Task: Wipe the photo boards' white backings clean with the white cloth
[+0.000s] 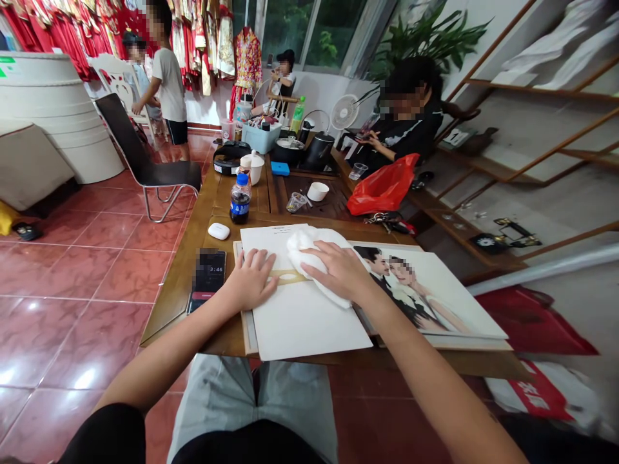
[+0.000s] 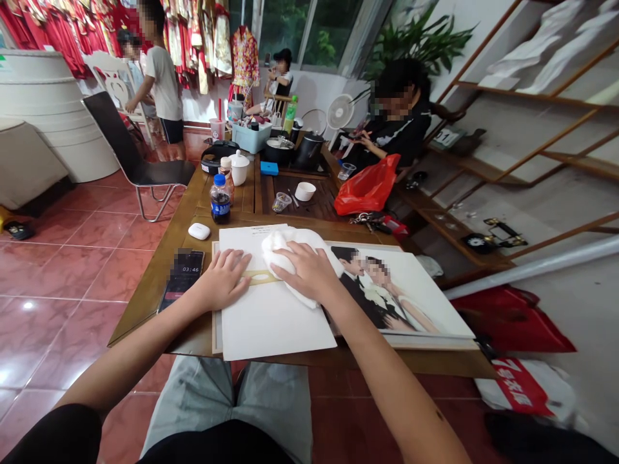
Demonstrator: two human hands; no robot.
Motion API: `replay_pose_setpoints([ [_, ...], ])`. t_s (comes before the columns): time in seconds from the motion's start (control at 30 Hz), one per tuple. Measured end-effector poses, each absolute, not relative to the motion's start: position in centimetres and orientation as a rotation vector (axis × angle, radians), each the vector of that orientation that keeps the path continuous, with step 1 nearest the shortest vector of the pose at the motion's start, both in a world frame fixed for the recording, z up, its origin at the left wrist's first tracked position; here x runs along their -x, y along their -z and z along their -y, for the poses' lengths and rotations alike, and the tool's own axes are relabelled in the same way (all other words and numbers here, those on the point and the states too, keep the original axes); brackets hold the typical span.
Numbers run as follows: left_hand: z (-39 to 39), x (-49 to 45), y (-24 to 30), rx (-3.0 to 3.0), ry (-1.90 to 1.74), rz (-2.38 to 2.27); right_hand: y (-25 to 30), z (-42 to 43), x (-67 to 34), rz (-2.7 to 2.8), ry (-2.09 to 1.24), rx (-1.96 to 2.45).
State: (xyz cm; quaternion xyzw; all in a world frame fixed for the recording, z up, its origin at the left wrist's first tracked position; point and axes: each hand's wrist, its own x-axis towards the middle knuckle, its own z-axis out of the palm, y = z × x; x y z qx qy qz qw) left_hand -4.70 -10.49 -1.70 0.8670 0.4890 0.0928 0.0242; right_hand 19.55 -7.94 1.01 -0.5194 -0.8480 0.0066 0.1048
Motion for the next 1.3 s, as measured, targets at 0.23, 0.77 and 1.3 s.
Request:
replay_pose_setpoints([
  [0.23, 10.5, 4.6, 1.7, -2.673, -0.289, -1.518, -0.3, 10.6, -19.9, 2.579, -0.009, 1.362],
  [0.77, 10.5, 4.6, 2.0, -2.678, -0.322, -1.538, 0.1, 14.8, -19.3, 2.588, 0.063, 1.356],
  [1.3, 10.6, 4.6, 1.5, -2.708, -0.233, -1.535, 0.3, 20.3, -16.0, 2.537, 0.030, 1.317],
])
